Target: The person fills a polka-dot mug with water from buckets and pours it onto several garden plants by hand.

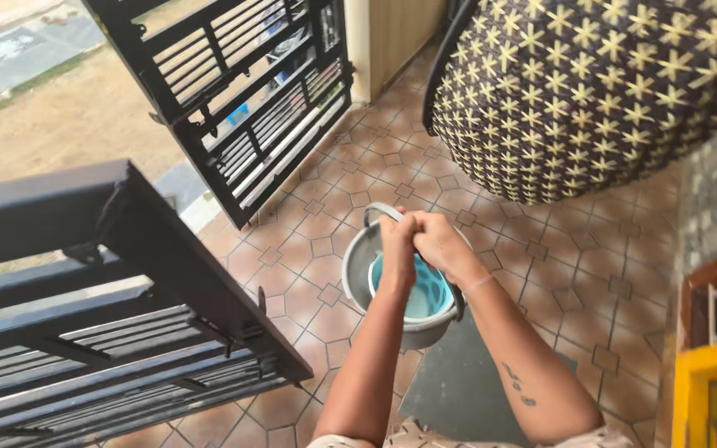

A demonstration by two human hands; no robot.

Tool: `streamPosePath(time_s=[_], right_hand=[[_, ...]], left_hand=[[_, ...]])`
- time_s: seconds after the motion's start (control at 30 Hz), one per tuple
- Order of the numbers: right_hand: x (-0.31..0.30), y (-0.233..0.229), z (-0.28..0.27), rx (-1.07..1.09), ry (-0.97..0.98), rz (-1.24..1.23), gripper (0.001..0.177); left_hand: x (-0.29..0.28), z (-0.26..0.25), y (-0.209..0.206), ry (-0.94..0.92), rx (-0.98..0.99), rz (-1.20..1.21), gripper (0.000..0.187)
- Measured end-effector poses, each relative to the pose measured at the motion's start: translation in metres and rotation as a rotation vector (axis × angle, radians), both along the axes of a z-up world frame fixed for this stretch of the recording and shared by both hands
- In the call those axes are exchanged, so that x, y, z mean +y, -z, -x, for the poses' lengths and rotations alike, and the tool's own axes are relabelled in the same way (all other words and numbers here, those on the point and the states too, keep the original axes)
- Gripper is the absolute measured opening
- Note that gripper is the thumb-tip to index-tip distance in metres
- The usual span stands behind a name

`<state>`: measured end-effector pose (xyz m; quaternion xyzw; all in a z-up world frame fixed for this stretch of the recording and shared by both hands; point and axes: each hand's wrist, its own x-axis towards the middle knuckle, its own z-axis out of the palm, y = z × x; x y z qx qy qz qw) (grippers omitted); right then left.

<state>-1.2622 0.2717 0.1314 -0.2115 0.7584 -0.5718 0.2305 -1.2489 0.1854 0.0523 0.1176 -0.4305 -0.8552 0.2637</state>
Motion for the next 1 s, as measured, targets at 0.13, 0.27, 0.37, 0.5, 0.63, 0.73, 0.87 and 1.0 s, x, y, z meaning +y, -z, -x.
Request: streamPosePath(time_s=[0.13,0.27,0.37,0.5,0.63,0.73,0.87,1.0], right_hand=[[-0.045,-0.010,0.061,-0.019,-0.086,-0.024,0.032],[-0.106,0.006,0.123,0.034,-0.176,-0.023,0.025],[-0.161,0.042,0.163,0.015,-0.205,0.036,0.022],[-0.250,0.041,0.216,0.189,-0.319,0.179,0.022],[-0.327,0.025,0.238,-0.009,-0.339,0.042,0.022],[-0.384,0.025,0.262,0.151,-0.554,0.245,0.026],[-0.467,0.046,0.299,0.077,-0.674,0.271,0.019],[-0.540,0.047,0.328,-0.032,-0.744,0.177,0.013]], left_hand=[[-0.048,0.061,0.000,-0.144,-0.035,-0.035,0.046],[-0.111,0.114,0.012,-0.231,0.014,-0.006,0.045],[-0.164,0.147,0.026,-0.253,0.071,-0.040,0.042],[-0.249,0.190,0.021,-0.304,0.079,-0.028,0.041],[-0.322,0.212,0.018,-0.368,0.011,-0.035,0.040],[-0.378,0.223,0.016,-0.463,0.004,-0.002,0.040],[-0.451,0.247,0.022,-0.565,0.016,0.007,0.041],[-0.523,0.271,0.024,-0.713,-0.057,0.040,0.041]])
